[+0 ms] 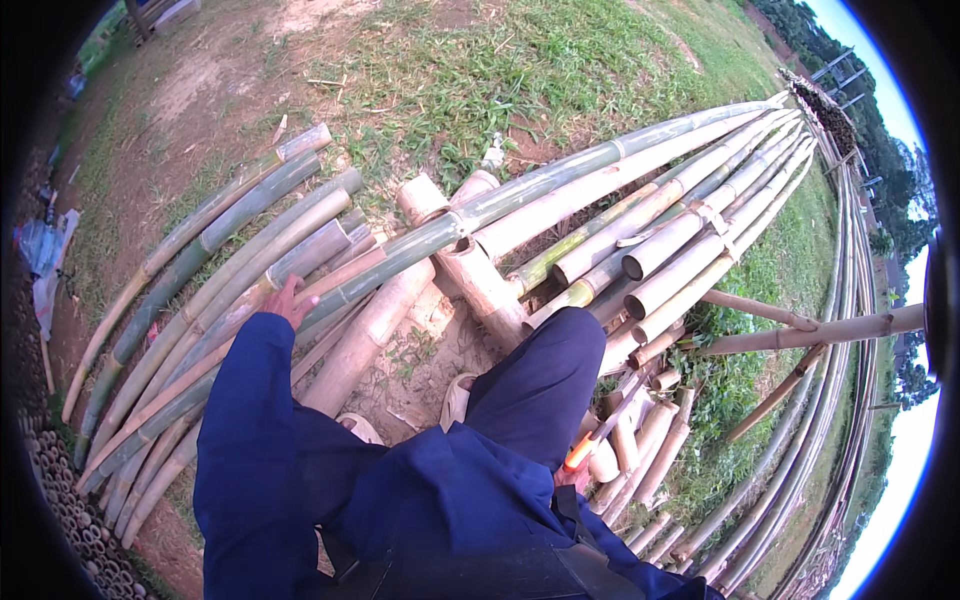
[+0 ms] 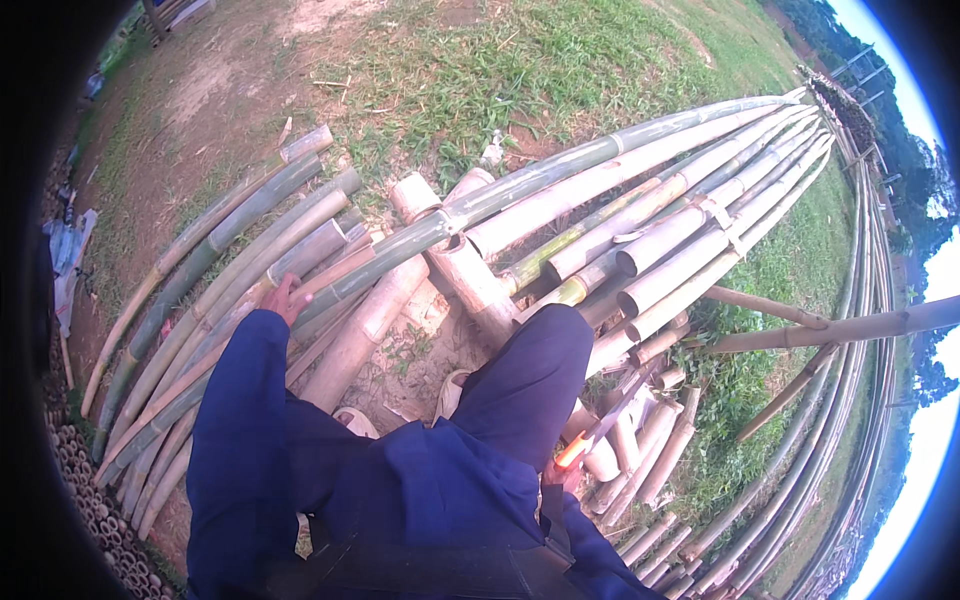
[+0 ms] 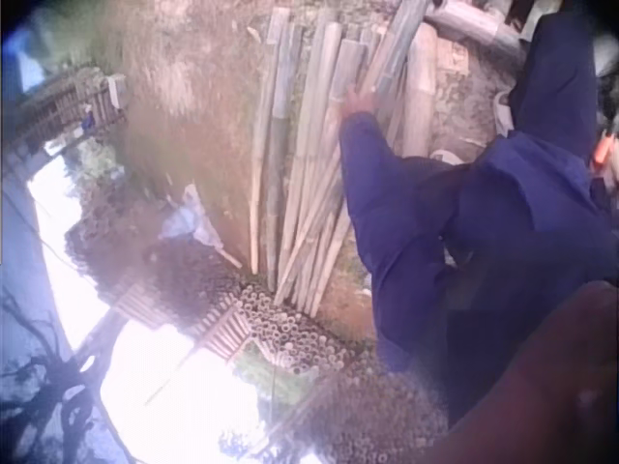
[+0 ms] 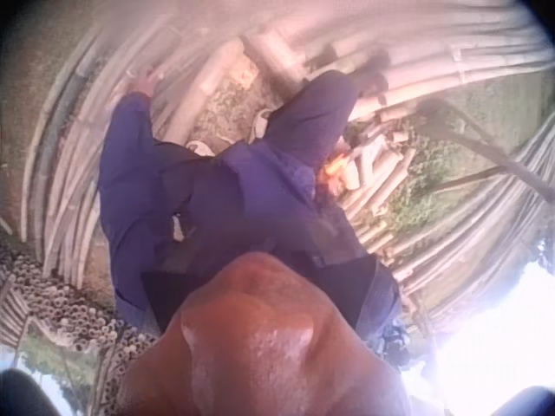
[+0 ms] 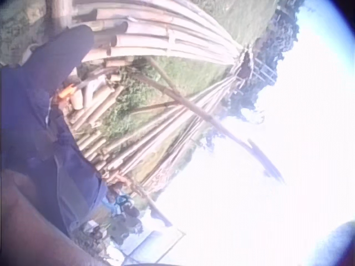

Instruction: The person selects bamboo poles from a pile, positions them on a support, and cuts them to length using a hand saw. The cut pieces are placed aside after each cut.

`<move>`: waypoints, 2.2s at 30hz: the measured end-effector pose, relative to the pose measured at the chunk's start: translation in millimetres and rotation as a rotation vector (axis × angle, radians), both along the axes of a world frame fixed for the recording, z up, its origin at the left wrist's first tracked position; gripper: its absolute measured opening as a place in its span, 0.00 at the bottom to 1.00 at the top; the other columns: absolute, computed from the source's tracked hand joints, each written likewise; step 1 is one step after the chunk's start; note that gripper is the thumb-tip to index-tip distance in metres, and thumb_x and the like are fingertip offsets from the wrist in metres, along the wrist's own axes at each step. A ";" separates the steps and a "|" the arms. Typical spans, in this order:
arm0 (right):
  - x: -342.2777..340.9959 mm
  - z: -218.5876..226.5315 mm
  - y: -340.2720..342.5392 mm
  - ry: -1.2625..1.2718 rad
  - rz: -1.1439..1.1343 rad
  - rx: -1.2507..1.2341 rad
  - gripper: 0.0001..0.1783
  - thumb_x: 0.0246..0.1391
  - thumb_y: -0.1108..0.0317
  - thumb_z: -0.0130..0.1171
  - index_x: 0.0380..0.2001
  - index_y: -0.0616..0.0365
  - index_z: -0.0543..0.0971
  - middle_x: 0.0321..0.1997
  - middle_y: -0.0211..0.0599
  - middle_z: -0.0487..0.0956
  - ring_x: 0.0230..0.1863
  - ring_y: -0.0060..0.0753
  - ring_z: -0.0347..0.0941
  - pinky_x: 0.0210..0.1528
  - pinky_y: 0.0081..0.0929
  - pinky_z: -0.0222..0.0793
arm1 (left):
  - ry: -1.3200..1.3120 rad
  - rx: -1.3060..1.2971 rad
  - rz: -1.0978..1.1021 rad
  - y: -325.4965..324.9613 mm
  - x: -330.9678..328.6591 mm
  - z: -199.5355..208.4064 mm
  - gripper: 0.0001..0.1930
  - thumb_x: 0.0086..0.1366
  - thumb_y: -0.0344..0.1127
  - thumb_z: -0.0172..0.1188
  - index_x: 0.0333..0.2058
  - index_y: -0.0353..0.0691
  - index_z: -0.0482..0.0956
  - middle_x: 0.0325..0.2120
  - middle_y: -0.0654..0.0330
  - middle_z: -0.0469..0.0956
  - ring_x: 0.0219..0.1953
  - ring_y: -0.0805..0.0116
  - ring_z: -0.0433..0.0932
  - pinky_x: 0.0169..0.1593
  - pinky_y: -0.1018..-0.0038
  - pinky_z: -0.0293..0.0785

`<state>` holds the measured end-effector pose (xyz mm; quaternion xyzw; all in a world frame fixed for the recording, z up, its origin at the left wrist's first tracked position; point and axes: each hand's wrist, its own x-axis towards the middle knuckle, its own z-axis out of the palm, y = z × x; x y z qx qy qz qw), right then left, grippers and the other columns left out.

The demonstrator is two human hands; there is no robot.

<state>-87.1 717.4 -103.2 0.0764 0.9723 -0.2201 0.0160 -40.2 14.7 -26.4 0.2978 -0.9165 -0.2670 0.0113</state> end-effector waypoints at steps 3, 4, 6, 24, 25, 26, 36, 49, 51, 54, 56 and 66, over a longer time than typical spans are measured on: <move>-24.3 38.3 23.8 0.180 -0.245 -0.360 0.20 0.53 0.59 0.70 0.42 0.62 0.79 0.30 0.48 0.81 0.33 0.50 0.79 0.41 0.44 0.74 | -0.229 0.136 0.044 -6.1 -24.2 -11.7 0.42 0.45 0.62 0.79 0.50 0.39 0.72 0.45 0.43 0.81 0.50 0.44 0.80 0.56 0.56 0.74; -27.4 51.4 22.0 0.258 -0.262 -0.421 0.18 0.54 0.60 0.70 0.39 0.63 0.79 0.29 0.44 0.81 0.32 0.45 0.79 0.41 0.41 0.74 | -0.314 0.150 0.071 -9.7 -21.6 -3.9 0.52 0.39 0.67 0.79 0.57 0.38 0.73 0.52 0.41 0.79 0.56 0.41 0.78 0.62 0.54 0.71; -27.7 119.0 -20.8 0.305 -0.261 -0.441 0.13 0.57 0.65 0.67 0.39 0.63 0.79 0.30 0.37 0.80 0.32 0.32 0.76 0.40 0.33 0.73 | -0.359 0.111 0.034 -10.1 -22.5 5.4 0.58 0.35 0.68 0.80 0.60 0.33 0.73 0.56 0.39 0.77 0.59 0.45 0.77 0.64 0.57 0.71; -110.0 305.7 -258.3 -0.144 0.446 -1.060 0.15 0.64 0.69 0.65 0.50 0.65 0.80 0.35 0.24 0.80 0.34 0.16 0.71 0.38 0.22 0.71 | -0.434 0.058 -0.053 4.1 -37.4 33.8 0.59 0.32 0.63 0.82 0.61 0.33 0.73 0.54 0.40 0.79 0.57 0.48 0.79 0.62 0.60 0.74; -108.3 286.6 -267.6 -0.153 0.481 -1.067 0.15 0.63 0.68 0.66 0.49 0.66 0.80 0.34 0.25 0.80 0.34 0.16 0.71 0.38 0.22 0.71 | -0.422 0.054 -0.068 7.0 -41.2 33.6 0.59 0.32 0.62 0.83 0.61 0.32 0.73 0.54 0.40 0.79 0.58 0.48 0.79 0.62 0.60 0.74; -107.6 263.2 -276.6 -0.162 0.522 -1.079 0.15 0.63 0.68 0.66 0.49 0.66 0.80 0.34 0.26 0.80 0.34 0.17 0.71 0.38 0.23 0.71 | -0.404 0.064 -0.075 9.5 -43.7 35.5 0.59 0.31 0.62 0.83 0.61 0.31 0.74 0.54 0.40 0.79 0.57 0.48 0.79 0.61 0.60 0.74; -96.6 231.2 -306.1 -0.030 0.758 -0.833 0.16 0.59 0.65 0.70 0.44 0.64 0.80 0.27 0.44 0.77 0.26 0.28 0.72 0.34 0.30 0.71 | -0.443 0.069 -0.033 10.4 -44.4 30.1 0.49 0.34 0.58 0.83 0.53 0.31 0.79 0.49 0.40 0.81 0.53 0.47 0.81 0.59 0.59 0.76; -91.8 217.7 -297.5 -0.207 0.551 -0.999 0.12 0.60 0.68 0.70 0.39 0.65 0.79 0.25 0.27 0.74 0.26 0.19 0.66 0.31 0.25 0.67 | -0.365 -0.022 -0.065 1.7 -38.4 14.3 0.40 0.38 0.59 0.79 0.44 0.33 0.85 0.41 0.41 0.84 0.45 0.46 0.84 0.53 0.57 0.79; -86.5 211.6 -294.2 -0.234 0.482 -1.045 0.11 0.61 0.69 0.69 0.40 0.65 0.80 0.30 0.26 0.77 0.32 0.16 0.69 0.36 0.21 0.69 | -0.409 -0.061 -0.065 11.9 -48.2 30.3 0.40 0.39 0.59 0.77 0.45 0.32 0.84 0.42 0.41 0.84 0.46 0.46 0.84 0.53 0.57 0.79; -81.7 222.6 -299.7 -0.300 0.506 -0.960 0.12 0.62 0.70 0.68 0.44 0.67 0.80 0.32 0.25 0.78 0.33 0.15 0.70 0.37 0.19 0.69 | -0.409 0.039 -0.057 6.3 -36.8 36.1 0.44 0.39 0.59 0.77 0.52 0.34 0.82 0.45 0.42 0.83 0.49 0.47 0.83 0.57 0.58 0.77; -82.6 221.9 -301.7 -0.336 0.513 -0.960 0.13 0.62 0.71 0.67 0.46 0.67 0.80 0.33 0.25 0.78 0.33 0.15 0.71 0.37 0.18 0.69 | -0.397 0.016 -0.057 4.9 -37.5 29.9 0.46 0.38 0.60 0.77 0.54 0.35 0.81 0.47 0.43 0.83 0.51 0.47 0.82 0.59 0.58 0.76; -83.7 202.4 -306.7 -0.308 0.619 -0.896 0.12 0.62 0.71 0.67 0.44 0.67 0.81 0.28 0.25 0.78 0.28 0.14 0.70 0.32 0.18 0.68 | -0.444 0.027 -0.049 13.7 -42.9 33.2 0.47 0.38 0.60 0.78 0.55 0.36 0.81 0.49 0.42 0.82 0.53 0.45 0.81 0.61 0.57 0.74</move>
